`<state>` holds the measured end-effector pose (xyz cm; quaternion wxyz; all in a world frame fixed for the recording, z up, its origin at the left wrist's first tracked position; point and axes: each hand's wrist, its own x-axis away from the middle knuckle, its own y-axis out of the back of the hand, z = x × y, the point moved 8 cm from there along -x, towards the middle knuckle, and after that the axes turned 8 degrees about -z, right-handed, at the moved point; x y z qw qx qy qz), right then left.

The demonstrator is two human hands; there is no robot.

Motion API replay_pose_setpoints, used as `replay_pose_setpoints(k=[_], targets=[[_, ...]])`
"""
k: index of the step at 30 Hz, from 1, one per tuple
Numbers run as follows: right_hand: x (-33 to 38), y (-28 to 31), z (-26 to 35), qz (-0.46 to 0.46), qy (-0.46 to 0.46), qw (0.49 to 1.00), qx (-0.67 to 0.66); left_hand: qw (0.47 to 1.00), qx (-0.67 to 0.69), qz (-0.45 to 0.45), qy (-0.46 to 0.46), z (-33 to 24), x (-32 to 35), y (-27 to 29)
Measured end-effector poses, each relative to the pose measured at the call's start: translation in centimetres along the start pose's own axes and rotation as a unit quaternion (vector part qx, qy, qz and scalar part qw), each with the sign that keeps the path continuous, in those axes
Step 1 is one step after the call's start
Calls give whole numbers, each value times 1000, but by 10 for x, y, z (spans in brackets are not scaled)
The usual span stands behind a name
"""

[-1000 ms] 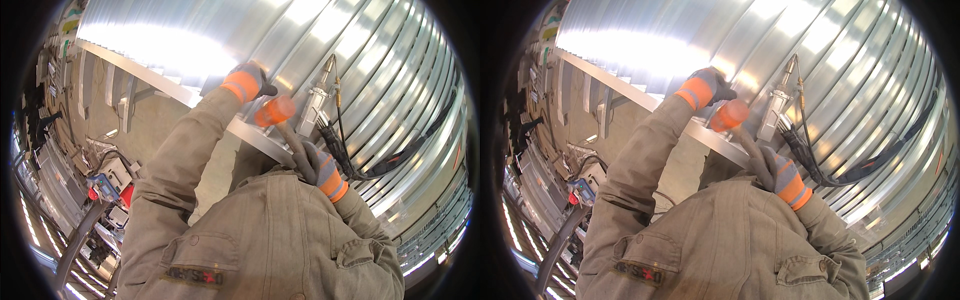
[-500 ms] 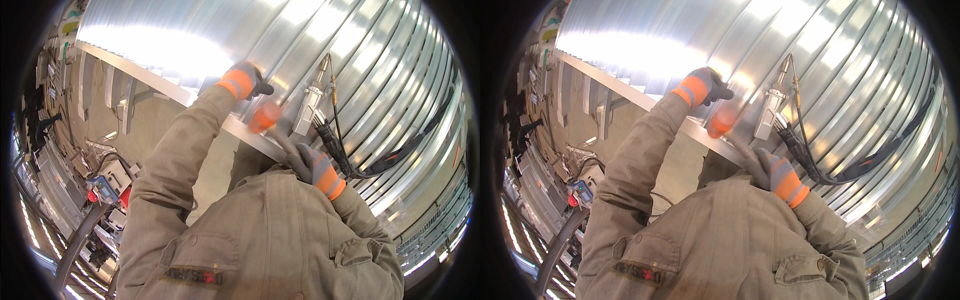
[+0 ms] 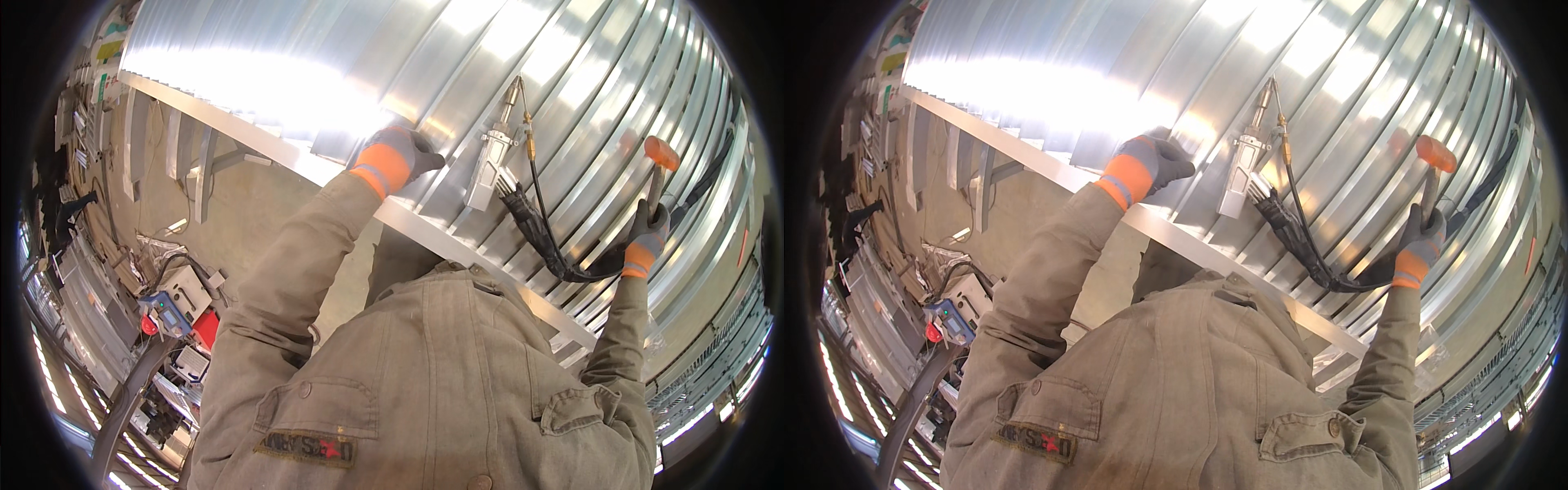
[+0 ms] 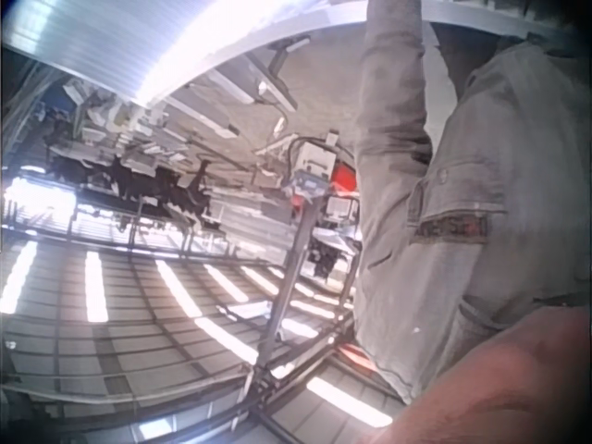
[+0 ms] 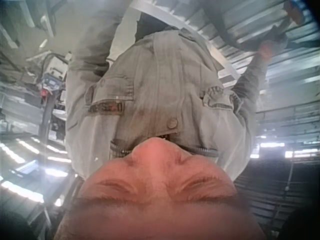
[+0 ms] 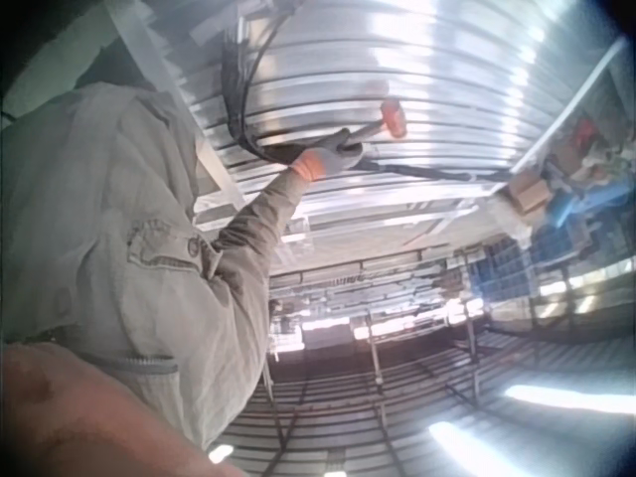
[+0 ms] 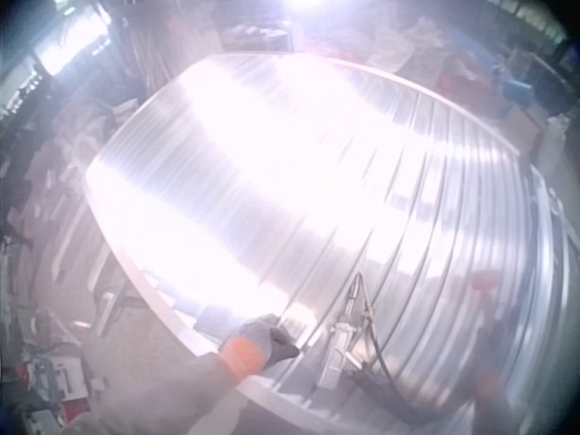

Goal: The person welds a metal frame using a handheld welding torch, creating bright sparks along the seams. They reposition the frame and continue welding different sections, then briefly use a hammer to tap the welded area.

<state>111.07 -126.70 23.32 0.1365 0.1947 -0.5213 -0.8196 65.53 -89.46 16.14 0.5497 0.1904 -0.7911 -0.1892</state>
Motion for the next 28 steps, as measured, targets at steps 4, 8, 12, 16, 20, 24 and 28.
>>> replay_pose_setpoints(k=[4, 8, 12, 16, 20, 24, 28], targets=[[-22, -20, 1, 10, 33, 999, 38, 995, -11, 87, 52, -12, -5, -25], [3, -13, 90, -56, 178, 979, -81, 992, -76, 103, 23, -21, -11, -28], [112, -28, 181, 138, 323, 932, -86, 982, -176, 67, -27, -35, -20, -35], [163, -45, 228, 219, 324, 919, -57, 967, -231, 109, -24, -38, -29, -39], [168, -50, 237, 233, 296, 926, -13, 963, -225, 148, -4, -34, -31, -40], [168, -52, 241, 216, 308, 926, 26, 976, -175, 132, -12, -33, -29, -36], [182, -80, 243, 199, 359, 908, 82, 966, -228, 123, -16, -35, -34, -40]])
